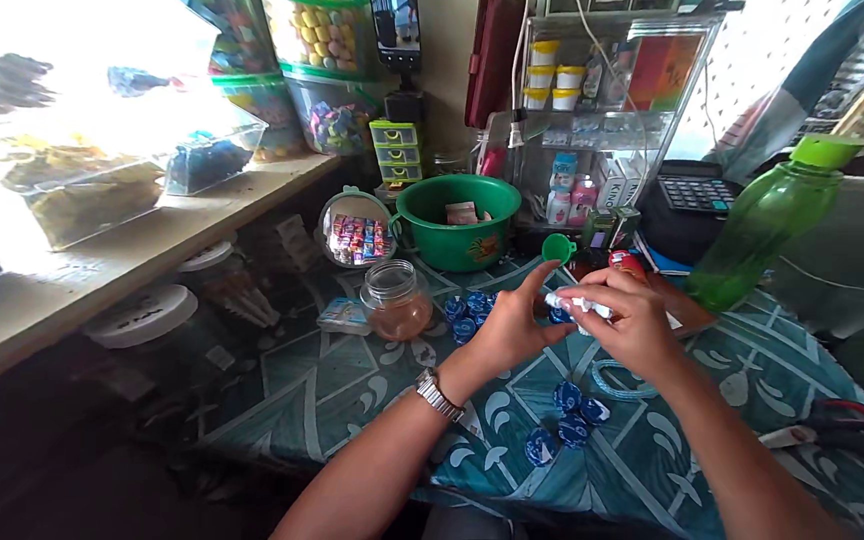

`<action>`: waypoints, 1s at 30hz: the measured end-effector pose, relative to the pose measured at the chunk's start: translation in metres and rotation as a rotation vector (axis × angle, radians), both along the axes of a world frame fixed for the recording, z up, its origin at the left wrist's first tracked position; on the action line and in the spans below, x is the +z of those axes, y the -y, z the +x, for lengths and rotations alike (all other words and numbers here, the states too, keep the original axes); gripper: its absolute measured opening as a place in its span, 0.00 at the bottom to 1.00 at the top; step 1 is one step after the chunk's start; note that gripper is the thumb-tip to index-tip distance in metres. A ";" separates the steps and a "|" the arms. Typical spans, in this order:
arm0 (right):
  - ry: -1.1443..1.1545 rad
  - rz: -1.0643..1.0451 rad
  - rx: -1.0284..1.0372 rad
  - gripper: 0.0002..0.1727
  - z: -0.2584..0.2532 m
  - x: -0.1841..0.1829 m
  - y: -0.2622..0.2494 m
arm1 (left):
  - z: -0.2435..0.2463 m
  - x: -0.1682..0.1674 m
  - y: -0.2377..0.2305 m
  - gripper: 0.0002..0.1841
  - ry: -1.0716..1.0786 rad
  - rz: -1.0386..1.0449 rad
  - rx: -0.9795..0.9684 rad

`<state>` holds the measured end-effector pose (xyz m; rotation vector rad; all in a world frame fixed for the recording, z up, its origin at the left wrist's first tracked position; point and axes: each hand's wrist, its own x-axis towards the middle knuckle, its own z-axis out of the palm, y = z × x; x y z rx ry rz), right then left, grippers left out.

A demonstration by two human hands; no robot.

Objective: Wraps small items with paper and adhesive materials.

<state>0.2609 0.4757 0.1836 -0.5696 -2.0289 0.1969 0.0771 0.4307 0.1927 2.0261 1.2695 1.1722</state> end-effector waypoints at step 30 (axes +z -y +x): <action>-0.085 -0.156 -0.162 0.14 0.015 0.011 -0.008 | -0.005 0.004 -0.004 0.22 0.314 -0.256 -0.060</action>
